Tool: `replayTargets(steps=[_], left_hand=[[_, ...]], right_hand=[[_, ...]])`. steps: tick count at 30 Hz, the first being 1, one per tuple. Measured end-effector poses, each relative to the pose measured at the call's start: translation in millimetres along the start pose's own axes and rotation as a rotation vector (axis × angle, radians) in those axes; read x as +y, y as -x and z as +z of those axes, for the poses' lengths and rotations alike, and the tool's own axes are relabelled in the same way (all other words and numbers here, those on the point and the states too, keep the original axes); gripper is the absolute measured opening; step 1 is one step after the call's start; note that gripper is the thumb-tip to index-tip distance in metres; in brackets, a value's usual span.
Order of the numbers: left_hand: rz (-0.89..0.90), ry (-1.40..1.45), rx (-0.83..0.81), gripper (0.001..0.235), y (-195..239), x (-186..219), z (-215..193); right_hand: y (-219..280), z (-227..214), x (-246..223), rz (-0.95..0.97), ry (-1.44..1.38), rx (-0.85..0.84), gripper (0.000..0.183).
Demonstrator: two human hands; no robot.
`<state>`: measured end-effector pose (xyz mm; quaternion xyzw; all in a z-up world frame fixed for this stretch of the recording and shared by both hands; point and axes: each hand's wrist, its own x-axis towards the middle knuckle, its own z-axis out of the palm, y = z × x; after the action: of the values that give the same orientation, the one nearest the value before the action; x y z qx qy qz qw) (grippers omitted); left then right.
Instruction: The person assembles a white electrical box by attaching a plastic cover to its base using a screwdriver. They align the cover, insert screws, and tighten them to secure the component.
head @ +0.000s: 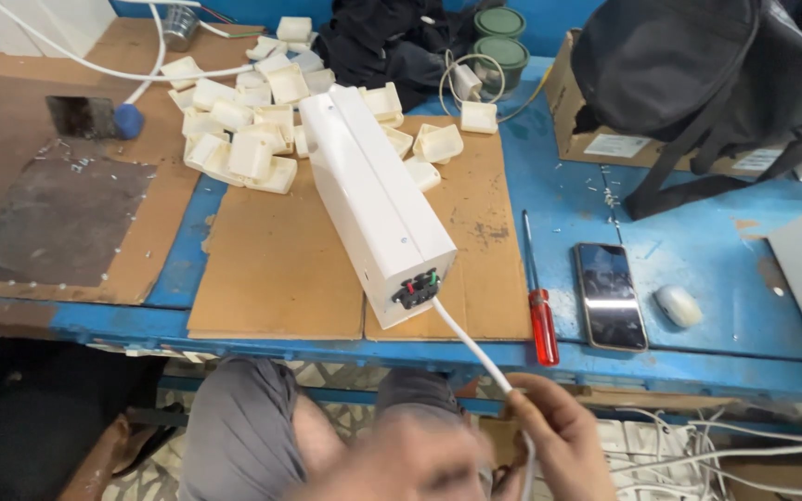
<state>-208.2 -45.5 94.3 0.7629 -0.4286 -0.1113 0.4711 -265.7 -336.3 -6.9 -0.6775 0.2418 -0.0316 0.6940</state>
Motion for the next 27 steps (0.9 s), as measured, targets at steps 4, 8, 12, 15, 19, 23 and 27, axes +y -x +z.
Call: replayTargets(steps=[4, 8, 12, 15, 19, 23, 27], left_hand=[[0.115, -0.416, 0.589, 0.027, -115.2, 39.6, -73.8], [0.175, -0.544, 0.641, 0.037, -179.5, -4.7, -107.1], [0.034, -0.592, 0.586, 0.038, -198.0, -36.2, -106.6], [-0.053, -0.569, 0.548, 0.026, -193.3, -34.9, -100.1], [-0.086, -0.575, 0.562, 0.018, -189.0, -35.0, -101.4], [-0.067, -0.569, 0.568, 0.018, -187.4, -40.6, -101.4], [-0.064, -0.558, 0.559, 0.018, -189.2, -40.0, -100.6]], right_hand=[[6.6, 34.2, 16.6, 0.179, -0.092, -0.062, 0.031], [3.5, 49.7, 25.8, 0.198, -0.098, -0.016, 0.029], [-4.0, 48.0, 28.4, 0.156, -0.107, -0.012, 0.030], [4.4, 50.3, 27.3, 0.127, -0.134, -0.028, 0.028], [-8.8, 57.0, 47.8, 0.055, -0.226, -0.068, 0.024], [1.3, 70.4, 14.8, 0.046, -0.138, -0.052, 0.024], [0.7, 63.2, 14.1, 0.075, -0.005, 0.021, 0.025]])
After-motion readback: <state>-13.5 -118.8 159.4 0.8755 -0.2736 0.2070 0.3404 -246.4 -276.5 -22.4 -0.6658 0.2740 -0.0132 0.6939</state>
